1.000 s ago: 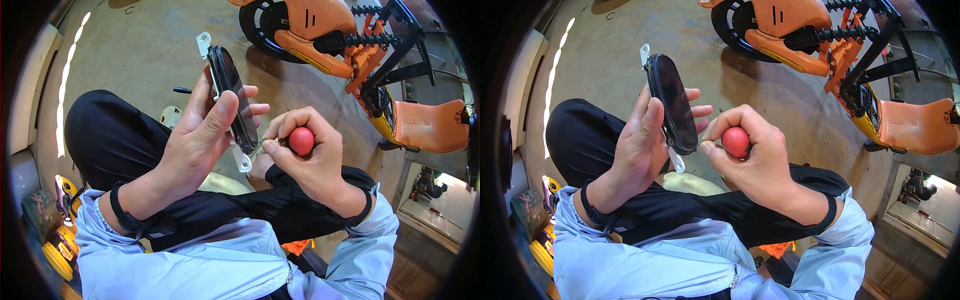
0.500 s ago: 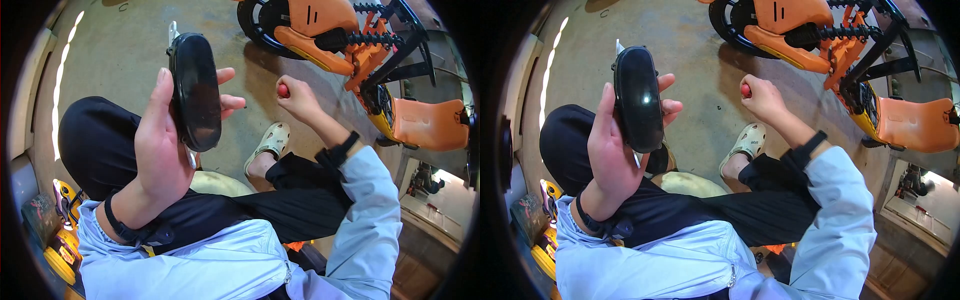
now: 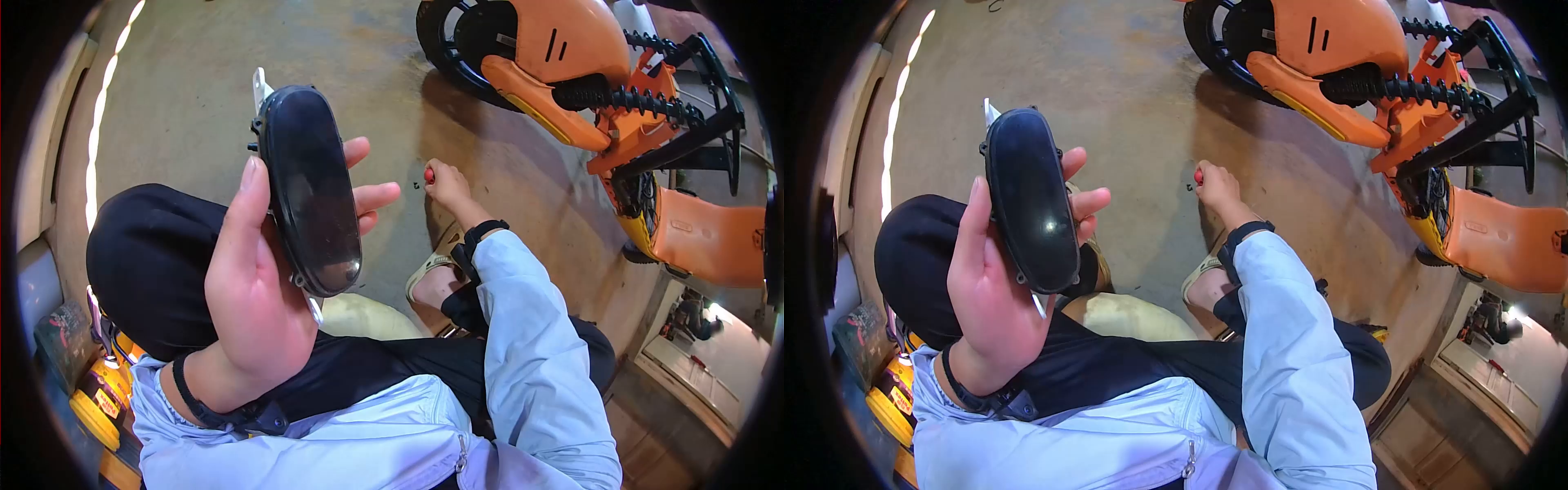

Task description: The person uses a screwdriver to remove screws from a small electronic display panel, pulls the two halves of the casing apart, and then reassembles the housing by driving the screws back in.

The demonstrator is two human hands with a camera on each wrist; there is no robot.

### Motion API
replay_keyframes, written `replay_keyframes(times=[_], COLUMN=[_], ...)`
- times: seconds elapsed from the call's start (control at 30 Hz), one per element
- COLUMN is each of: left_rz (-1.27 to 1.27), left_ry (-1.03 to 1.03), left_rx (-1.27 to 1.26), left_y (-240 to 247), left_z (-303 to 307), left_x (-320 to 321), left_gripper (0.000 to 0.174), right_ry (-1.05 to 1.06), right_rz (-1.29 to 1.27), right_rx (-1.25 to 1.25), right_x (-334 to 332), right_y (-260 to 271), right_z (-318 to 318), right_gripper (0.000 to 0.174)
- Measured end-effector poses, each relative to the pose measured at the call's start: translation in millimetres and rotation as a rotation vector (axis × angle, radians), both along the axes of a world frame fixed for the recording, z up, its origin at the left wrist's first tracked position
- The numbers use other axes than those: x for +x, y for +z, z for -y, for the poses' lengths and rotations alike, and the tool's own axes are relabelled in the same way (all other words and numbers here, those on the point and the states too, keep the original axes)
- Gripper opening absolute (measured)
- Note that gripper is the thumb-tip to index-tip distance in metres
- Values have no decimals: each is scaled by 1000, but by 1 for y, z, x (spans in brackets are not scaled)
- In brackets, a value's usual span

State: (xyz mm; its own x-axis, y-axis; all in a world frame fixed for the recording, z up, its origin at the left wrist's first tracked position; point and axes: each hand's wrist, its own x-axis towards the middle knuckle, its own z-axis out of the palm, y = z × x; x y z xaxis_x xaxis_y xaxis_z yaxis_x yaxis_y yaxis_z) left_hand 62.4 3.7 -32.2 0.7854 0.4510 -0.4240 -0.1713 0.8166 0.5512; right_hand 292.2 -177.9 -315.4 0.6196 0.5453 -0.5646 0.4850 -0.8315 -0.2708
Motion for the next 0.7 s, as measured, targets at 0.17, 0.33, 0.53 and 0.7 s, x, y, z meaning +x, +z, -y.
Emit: replay_keyframes(times=[0.17,0.33,0.53,0.7], left_rz=[-27,-22,151,286], left_ry=[19,44,-31,-61], left_rx=[-64,-112,-80,-44], left_y=[2,1,-5,4], left_z=[-1,-2,-3,6], left_x=[4,4,-2,0], left_gripper=[59,57,56,63], right_ry=[9,36,33,-74], right_rz=[33,43,53,25], right_rx=[6,18,320,586], right_x=[2,6,20,15], right_y=[-20,-20,75,225], right_z=[-1,-1,-10,-8], right_gripper=[29,29,32,35])
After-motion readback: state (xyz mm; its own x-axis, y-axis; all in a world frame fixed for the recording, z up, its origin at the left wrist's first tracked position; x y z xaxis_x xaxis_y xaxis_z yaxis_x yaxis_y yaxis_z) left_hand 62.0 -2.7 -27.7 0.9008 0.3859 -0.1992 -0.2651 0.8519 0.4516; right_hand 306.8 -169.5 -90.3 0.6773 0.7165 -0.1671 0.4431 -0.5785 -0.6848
